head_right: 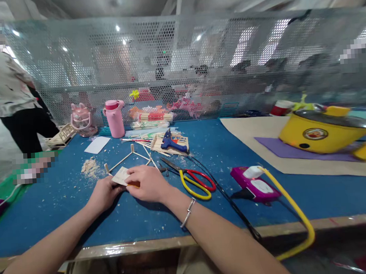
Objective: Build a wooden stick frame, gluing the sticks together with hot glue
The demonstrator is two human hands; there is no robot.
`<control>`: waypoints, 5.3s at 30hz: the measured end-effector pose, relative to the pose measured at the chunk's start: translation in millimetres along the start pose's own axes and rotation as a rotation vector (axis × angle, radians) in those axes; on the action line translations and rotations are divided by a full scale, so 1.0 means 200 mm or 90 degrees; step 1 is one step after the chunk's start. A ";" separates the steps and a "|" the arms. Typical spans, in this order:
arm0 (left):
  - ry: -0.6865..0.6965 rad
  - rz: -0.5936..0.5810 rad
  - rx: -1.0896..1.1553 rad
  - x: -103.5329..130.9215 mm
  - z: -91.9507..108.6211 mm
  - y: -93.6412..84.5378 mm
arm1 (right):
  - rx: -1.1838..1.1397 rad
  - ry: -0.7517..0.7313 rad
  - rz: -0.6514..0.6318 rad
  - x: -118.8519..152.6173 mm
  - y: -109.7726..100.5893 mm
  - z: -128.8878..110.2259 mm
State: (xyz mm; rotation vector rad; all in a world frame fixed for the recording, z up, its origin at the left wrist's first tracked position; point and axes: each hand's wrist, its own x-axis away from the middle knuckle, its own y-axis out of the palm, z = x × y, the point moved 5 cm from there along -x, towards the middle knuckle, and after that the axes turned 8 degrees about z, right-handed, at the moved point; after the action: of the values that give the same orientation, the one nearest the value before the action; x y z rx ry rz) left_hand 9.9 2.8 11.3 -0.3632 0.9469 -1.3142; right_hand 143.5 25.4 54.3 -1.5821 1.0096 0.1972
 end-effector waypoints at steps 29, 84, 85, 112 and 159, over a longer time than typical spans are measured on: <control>0.044 -0.101 0.051 -0.06 0.03 0.02 | -0.059 0.073 0.089 -0.01 -0.08 0.12; 0.075 -0.078 0.030 -0.05 0.00 0.02 | -0.032 0.032 -0.024 0.01 -0.02 0.03; 0.078 -0.080 0.032 -0.05 0.00 0.02 | -0.020 0.039 -0.018 0.01 -0.02 0.04; 0.062 -0.088 -0.029 -0.06 -0.01 -0.09 | -0.058 0.141 0.254 -0.01 -0.27 0.19; -0.037 -0.079 -0.334 -0.11 -0.12 -0.28 | 0.222 0.202 -0.267 -0.14 0.05 0.26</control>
State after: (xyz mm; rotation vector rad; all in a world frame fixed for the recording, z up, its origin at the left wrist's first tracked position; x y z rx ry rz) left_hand -42.9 13.9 44.8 -0.8698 1.2317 -1.1439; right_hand 140.0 84.3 49.4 -1.4854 0.8663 -0.5067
